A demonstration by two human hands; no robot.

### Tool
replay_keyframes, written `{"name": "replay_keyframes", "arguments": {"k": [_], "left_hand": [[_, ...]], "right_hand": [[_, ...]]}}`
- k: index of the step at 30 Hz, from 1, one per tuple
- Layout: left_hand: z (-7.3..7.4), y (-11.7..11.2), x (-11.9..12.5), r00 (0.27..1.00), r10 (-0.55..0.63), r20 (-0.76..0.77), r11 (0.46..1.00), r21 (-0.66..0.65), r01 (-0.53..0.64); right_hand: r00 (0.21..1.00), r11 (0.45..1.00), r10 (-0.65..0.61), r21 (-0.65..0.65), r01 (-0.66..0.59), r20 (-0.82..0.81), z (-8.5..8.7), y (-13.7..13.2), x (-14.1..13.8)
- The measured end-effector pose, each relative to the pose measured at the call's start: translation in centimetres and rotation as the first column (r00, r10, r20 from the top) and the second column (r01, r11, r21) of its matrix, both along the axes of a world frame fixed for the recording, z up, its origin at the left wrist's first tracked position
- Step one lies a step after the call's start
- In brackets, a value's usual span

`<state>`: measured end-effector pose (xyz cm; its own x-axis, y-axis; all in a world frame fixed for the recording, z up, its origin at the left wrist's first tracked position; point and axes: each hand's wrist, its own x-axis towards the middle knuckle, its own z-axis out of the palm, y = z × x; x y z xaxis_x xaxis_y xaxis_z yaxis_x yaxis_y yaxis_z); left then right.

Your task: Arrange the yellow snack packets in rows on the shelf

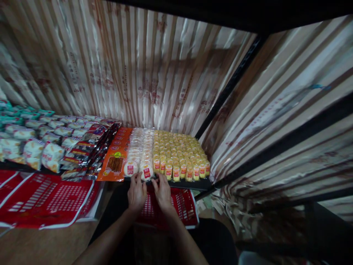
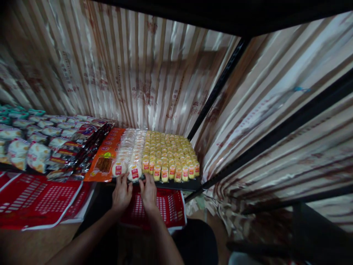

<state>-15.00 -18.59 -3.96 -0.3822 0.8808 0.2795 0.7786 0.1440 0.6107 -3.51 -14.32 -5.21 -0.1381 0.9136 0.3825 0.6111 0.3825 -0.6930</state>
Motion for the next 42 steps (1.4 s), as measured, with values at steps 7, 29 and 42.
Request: {"name": "replay_keyframes", "arguments": {"k": [7,29,42], "left_hand": [[-1.3,1.1,-1.2,0.995,-0.097,0.014,0.995,-0.033,0.098],[-1.8,3.2,-3.3,0.979,-0.192,-0.070,0.974,0.109,0.199],[-1.9,3.3,-2.8,0.989,-0.127,-0.073,0.991,0.044,0.130]], "right_hand": [[0.996,0.997,-0.074,-0.016,0.073,-0.043,-0.6,0.7,-2.3],[0.930,0.990,-0.136,0.070,0.119,0.341,-0.4,0.8,-3.9],[0.935,0.988,-0.149,0.083,0.129,0.322,-0.9,1.0,-3.9]]}}
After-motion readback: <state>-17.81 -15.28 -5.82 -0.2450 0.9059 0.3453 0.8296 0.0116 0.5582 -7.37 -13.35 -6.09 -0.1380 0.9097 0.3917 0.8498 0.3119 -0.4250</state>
